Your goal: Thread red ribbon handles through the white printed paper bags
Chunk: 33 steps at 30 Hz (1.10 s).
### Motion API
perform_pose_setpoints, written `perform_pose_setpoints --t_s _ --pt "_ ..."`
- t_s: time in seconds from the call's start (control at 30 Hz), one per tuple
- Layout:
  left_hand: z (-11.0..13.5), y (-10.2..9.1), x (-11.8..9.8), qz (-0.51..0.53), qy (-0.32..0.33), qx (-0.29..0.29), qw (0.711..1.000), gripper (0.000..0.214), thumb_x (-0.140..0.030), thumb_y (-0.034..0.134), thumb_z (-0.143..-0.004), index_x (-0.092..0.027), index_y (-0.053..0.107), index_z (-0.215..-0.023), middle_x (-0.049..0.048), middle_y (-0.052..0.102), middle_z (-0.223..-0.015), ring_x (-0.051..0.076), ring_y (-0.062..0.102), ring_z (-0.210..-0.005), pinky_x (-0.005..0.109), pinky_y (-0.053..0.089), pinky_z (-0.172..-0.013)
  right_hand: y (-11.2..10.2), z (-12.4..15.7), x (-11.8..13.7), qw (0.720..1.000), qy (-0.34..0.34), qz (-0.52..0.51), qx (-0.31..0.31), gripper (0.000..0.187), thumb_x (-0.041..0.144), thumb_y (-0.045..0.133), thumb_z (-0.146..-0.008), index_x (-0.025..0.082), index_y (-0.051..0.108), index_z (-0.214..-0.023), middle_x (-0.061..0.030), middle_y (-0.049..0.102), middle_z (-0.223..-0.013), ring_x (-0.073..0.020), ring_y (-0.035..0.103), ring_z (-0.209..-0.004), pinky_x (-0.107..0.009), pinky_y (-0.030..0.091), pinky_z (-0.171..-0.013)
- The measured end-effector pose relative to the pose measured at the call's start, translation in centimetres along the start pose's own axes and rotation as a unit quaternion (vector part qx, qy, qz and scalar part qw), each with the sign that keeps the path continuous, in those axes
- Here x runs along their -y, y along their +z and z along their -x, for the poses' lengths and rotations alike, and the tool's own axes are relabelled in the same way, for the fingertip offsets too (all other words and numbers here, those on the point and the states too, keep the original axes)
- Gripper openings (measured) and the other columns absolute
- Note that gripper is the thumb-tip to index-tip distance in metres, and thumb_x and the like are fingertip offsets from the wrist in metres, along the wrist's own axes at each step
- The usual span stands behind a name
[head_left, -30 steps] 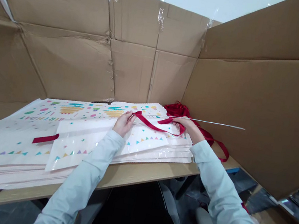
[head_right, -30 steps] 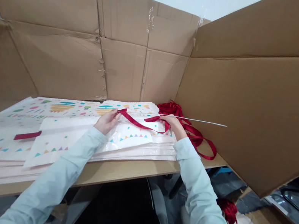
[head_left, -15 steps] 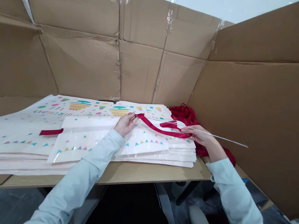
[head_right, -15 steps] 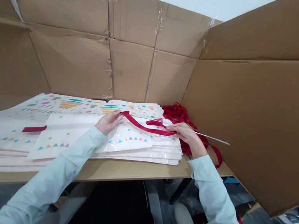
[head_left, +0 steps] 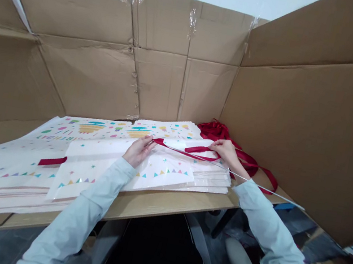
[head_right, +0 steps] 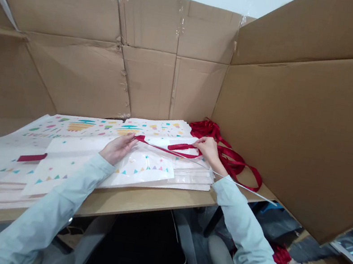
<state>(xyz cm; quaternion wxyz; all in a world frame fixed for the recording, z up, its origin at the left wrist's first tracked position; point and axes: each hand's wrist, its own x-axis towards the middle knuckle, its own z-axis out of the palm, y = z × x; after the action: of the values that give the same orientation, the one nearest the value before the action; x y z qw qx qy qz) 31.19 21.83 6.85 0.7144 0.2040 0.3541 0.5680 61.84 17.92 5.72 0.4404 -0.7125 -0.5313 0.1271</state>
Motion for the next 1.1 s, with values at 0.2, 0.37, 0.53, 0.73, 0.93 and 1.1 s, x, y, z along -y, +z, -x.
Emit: perform_pose_setpoints --t_s 0.2,0.37,0.53,0.73,0.93,1.1 --pt "-0.3 -0.2 0.2 -0.001 0.002 0.023 1.0 0.022 0.001 0.049 -0.087 -0.015 0.053 -0.073 -0.0003 0.06 -0.069 0.005 0.063 -0.066 0.015 0.054 -0.077 -0.8 1.3 0.5 0.99 -0.038 0.118 0.062 0.026 0.023 0.066 -0.066 0.016 0.068 -0.091 -0.0018 0.062 -0.069 -0.0139 0.054 -0.062 -0.024 0.039 -0.058" --pt "-0.5 -0.4 0.3 0.003 0.003 0.039 0.999 0.021 0.001 0.051 -0.086 -0.015 0.053 -0.072 0.0001 0.06 -0.068 0.006 0.064 -0.066 0.015 0.054 -0.076 0.1 1.8 0.7 0.985 -0.124 0.116 0.036 0.055 0.031 0.075 -0.061 0.017 0.061 -0.112 -0.0095 0.061 -0.104 -0.021 0.057 -0.09 -0.032 0.045 -0.08" --pt "-0.8 -0.6 0.3 -0.001 0.013 0.046 0.999 0.019 0.003 0.053 -0.084 -0.014 0.056 -0.076 0.0005 0.06 -0.07 0.007 0.064 -0.067 0.018 0.055 -0.076 1.6 1.5 1.3 0.991 -0.078 0.067 -0.087 0.024 0.023 0.062 -0.073 0.014 0.064 -0.095 -0.009 0.065 -0.097 -0.0212 0.058 -0.091 -0.035 0.044 -0.086" --pt "-0.9 -0.7 0.4 -0.002 0.007 0.053 0.999 0.022 0.002 0.051 -0.086 -0.013 0.055 -0.071 0.0014 0.061 -0.07 0.007 0.064 -0.067 0.017 0.053 -0.077 0.7 3.6 1.4 0.995 -0.099 0.009 -0.022 0.022 0.032 0.06 -0.077 0.016 0.064 -0.091 -0.0068 0.068 -0.091 -0.0167 0.06 -0.078 -0.029 0.046 -0.075" --pt "-0.9 -0.7 0.5 -0.001 0.014 0.054 0.998 0.022 0.001 0.052 -0.086 -0.012 0.055 -0.069 0.0018 0.061 -0.069 0.007 0.063 -0.066 0.017 0.053 -0.075 0.2 3.9 0.9 0.993 -0.104 -0.049 0.027 0.024 0.024 0.06 -0.072 0.015 0.062 -0.094 -0.005 0.067 -0.08 -0.0135 0.059 -0.066 -0.026 0.047 -0.064" --pt "-0.6 -0.6 0.4 0.003 0.014 0.047 0.999 0.024 0.002 0.05 -0.086 -0.013 0.054 -0.067 0.0005 0.06 -0.067 0.007 0.063 -0.065 0.019 0.053 -0.078 -0.1 2.5 0.9 0.968 0.064 -0.19 0.154 0.023 0.024 0.058 -0.07 0.018 0.044 -0.053 0.0032 0.04 -0.042 -0.0062 0.033 -0.038 -0.021 0.03 -0.038"
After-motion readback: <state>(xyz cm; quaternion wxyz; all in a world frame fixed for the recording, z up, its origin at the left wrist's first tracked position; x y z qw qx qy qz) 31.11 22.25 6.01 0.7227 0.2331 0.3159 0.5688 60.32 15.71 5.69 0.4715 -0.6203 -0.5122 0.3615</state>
